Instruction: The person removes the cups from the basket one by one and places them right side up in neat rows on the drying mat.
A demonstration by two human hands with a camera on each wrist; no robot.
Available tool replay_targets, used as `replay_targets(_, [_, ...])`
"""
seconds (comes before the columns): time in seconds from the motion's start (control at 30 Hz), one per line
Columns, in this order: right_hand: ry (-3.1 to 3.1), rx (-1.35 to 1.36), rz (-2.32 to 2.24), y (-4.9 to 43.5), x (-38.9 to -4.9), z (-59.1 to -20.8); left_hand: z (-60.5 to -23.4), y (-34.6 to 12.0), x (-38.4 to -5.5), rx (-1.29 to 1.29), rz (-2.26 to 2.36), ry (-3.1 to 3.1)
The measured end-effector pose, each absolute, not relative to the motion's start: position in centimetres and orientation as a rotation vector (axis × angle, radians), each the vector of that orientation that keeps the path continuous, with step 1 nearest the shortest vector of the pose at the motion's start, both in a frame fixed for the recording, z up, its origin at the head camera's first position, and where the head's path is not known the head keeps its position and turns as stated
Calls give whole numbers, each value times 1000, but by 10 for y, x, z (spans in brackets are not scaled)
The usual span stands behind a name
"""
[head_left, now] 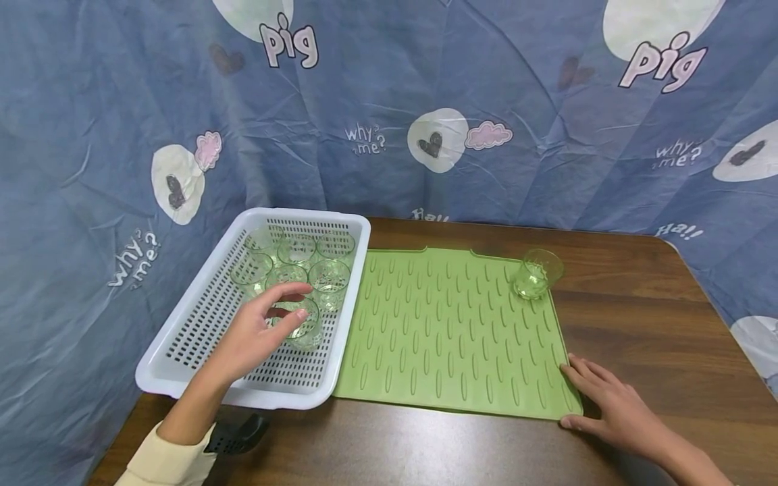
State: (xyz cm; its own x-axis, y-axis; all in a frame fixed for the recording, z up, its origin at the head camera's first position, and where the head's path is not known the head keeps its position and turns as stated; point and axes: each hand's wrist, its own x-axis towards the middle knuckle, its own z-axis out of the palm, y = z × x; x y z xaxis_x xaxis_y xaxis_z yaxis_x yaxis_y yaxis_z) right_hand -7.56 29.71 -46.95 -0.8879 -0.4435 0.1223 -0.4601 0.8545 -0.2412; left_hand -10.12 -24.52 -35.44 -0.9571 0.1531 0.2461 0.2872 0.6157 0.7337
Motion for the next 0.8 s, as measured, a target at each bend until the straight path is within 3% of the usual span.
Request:
replay_targets(0.33, [-2959,716,404,297,-76,-470,-387,-263,-108,-312,-842,-2650])
replay_targets(0.53, [-2960,709,397,298,-77,-471,-387,-263,-110,-190,-480,-2824])
replay_targets(0.8, [-2981,706,393,298,-77,-473,-386,-263,-111,-70,-437,-3014])
